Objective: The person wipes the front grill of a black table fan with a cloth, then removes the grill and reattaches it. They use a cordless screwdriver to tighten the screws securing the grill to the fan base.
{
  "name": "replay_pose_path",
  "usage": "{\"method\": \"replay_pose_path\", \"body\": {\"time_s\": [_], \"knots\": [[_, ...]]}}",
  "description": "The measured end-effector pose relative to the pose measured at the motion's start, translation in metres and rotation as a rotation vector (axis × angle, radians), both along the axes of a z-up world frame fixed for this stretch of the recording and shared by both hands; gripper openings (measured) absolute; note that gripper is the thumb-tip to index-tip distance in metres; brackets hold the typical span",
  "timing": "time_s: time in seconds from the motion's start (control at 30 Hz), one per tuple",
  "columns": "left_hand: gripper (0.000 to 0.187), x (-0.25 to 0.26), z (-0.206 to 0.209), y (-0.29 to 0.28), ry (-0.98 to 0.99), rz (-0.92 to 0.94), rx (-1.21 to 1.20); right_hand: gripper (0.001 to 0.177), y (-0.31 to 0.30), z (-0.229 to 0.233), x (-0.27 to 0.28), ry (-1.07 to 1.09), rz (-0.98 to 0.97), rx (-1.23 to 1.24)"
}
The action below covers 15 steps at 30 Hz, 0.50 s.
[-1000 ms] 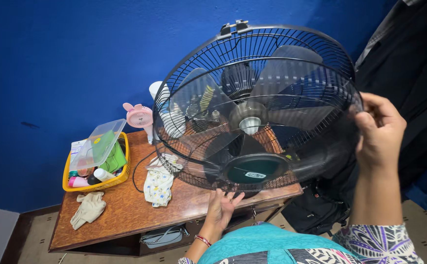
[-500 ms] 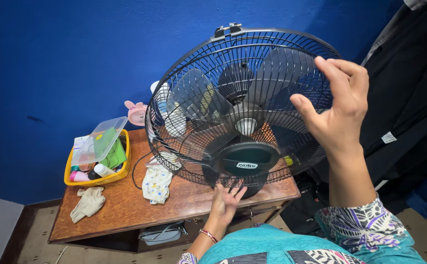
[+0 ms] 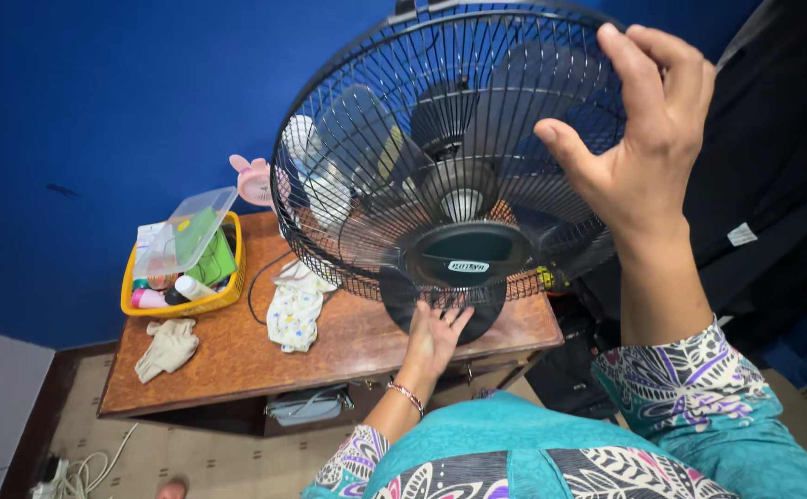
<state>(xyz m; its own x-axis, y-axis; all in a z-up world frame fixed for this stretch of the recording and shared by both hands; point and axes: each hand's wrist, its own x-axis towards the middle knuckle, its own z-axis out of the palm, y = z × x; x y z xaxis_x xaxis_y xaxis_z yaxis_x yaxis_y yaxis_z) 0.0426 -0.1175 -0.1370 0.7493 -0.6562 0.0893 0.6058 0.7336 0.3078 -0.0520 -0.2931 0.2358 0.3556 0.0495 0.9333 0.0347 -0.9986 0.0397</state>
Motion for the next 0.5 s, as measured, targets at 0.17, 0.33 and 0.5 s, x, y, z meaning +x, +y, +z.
{"method": "replay_pose_path", "body": {"time_s": [0.17,0.33,0.5], "knots": [[0.081,-0.003,0.002,-0.003,0.018,0.012,-0.003,0.075,0.005,0.005,0.002,-0.003,-0.008,-0.029],[0.083,-0.002,0.002,-0.003,0.061,0.015,-0.033,0.076,0.009,0.009,0.006,-0.008,-0.023,-0.052],[0.077,-0.001,0.001,-0.003,0.071,0.028,-0.018,0.076,0.013,0.009,0.008,-0.004,-0.021,-0.082]]}}
